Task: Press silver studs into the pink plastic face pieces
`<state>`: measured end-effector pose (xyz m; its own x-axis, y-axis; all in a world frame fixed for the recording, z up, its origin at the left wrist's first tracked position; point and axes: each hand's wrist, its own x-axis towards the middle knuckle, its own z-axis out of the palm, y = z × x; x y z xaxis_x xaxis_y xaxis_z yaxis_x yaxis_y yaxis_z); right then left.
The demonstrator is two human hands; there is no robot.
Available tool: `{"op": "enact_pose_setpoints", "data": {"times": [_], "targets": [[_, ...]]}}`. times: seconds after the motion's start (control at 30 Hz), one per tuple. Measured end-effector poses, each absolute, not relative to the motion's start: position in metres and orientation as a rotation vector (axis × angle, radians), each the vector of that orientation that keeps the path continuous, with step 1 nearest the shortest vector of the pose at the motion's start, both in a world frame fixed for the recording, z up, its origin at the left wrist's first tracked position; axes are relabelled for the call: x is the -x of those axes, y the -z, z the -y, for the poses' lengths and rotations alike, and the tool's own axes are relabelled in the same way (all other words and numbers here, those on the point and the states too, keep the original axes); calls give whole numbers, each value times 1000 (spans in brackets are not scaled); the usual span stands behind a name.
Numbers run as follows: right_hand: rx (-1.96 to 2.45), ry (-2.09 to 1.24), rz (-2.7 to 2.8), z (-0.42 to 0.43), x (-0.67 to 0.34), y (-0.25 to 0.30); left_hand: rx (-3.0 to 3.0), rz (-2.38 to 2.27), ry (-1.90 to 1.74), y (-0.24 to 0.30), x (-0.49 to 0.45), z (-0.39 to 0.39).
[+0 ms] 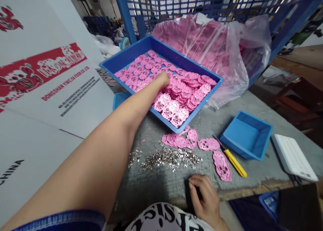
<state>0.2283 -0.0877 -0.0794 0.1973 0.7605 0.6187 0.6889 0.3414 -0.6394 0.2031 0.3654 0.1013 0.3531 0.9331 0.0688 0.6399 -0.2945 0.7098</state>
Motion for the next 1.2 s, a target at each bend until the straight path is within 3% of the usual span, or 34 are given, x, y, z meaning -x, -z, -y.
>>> {"op": "enact_pose_setpoints", "data": {"times": [0.17,0.33,0.5,0.63,0.8,1.0,1.2], "targets": [[1377,-133,1463,91,-222,76,-2296,-1417,-687,-112,-188,-344],[1456,-159,1367,78,-251,52,-2499,-997,-860,-126,-152,-279],[1956,92,1946,23,-315,7,-2698,-564,-899,-131,-97,-169],[2287,55,2418,-13,-329,-1,-2673,-466,-919,-116,-52,-97],[2267,171,2584,-13,-323,6,-2390,-544,-921,-80,-3,-43],[2274,245,2519,-4,-332,-4,-1534,-780,-757,-29,17,7],[1998,154,2075,21,-299,-17,-834,-750,-649,3,0,39]]}}
